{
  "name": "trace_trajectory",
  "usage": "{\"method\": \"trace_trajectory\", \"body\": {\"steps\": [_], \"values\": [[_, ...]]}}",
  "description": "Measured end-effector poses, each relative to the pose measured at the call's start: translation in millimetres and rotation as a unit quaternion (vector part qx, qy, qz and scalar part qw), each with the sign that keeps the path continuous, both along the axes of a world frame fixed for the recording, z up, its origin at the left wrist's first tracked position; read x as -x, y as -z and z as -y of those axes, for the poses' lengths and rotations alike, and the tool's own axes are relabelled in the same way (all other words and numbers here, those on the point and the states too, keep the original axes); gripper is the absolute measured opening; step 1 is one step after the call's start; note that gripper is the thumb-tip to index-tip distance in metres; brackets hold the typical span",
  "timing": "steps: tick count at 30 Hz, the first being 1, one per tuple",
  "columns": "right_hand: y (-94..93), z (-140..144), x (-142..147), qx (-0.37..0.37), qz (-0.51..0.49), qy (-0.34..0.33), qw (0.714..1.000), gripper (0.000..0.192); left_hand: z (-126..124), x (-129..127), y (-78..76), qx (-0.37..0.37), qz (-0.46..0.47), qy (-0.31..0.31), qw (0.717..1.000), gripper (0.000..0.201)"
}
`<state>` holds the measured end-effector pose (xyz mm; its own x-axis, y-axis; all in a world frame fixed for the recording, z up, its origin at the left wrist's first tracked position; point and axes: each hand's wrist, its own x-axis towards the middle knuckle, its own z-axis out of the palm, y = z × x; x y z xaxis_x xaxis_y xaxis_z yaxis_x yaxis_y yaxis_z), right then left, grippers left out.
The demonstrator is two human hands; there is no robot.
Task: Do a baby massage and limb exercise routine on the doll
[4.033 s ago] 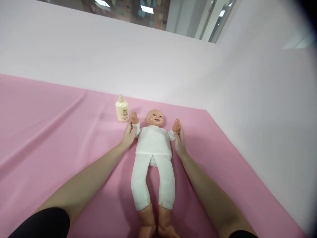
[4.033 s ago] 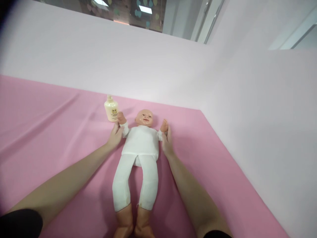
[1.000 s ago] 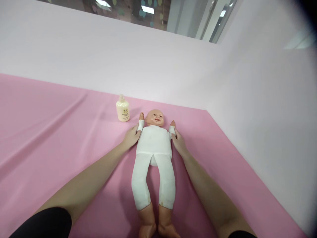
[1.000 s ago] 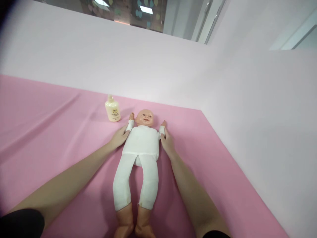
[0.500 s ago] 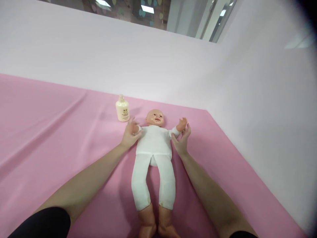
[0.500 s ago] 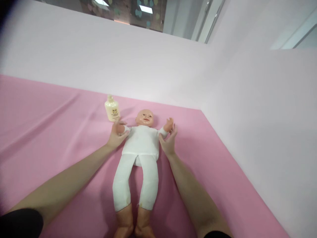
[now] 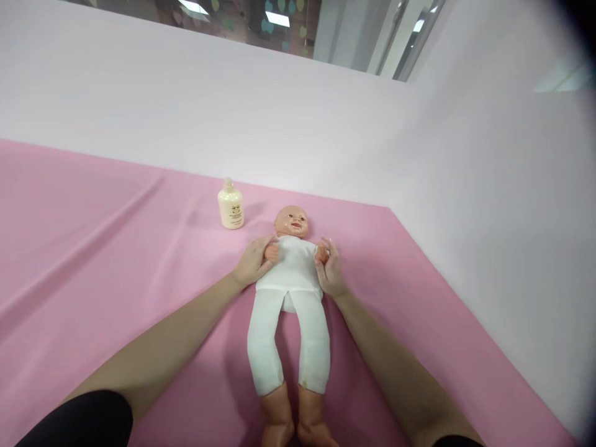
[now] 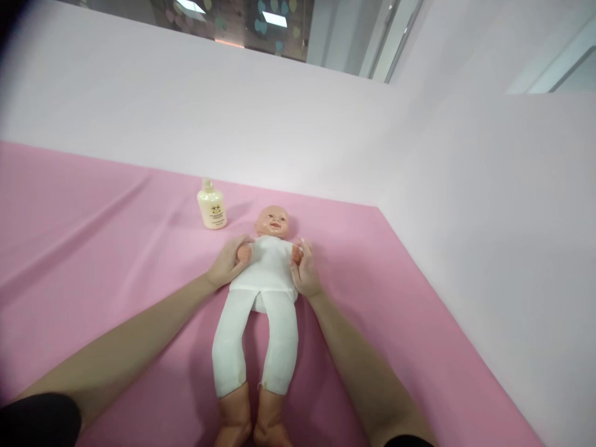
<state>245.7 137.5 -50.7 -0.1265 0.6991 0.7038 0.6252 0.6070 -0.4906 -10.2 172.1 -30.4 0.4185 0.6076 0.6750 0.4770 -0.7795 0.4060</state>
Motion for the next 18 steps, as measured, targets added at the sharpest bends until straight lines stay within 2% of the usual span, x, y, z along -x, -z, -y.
{"method": "trace_trajectory", "body": {"steps": [3, 5, 11, 18], "values": [[0.6, -6.5, 0.2, 0.020, 0.029, 0.057, 0.998, 0.064, -6.9, -1.5, 9.4, 0.024, 0.005, -0.078, 0.997, 0.060], [0.3, -9.7, -0.9, 0.053, 0.043, 0.079, 0.995, 0.064, -11.4, -1.7, 13.8, 0.027, -0.003, -0.101, 0.995, 0.063], [0.9, -14.0, -6.2, 0.134, 0.058, 0.107, 0.984, 0.067, -17.3, 0.4, 17.1, 0.052, -0.049, -0.117, 0.991, 0.064], [-0.3, -14.5, -8.2, 0.209, 0.089, 0.146, 0.963, 0.061, -19.0, 3.0, 18.0, 0.155, -0.070, -0.147, 0.974, 0.059]]}}
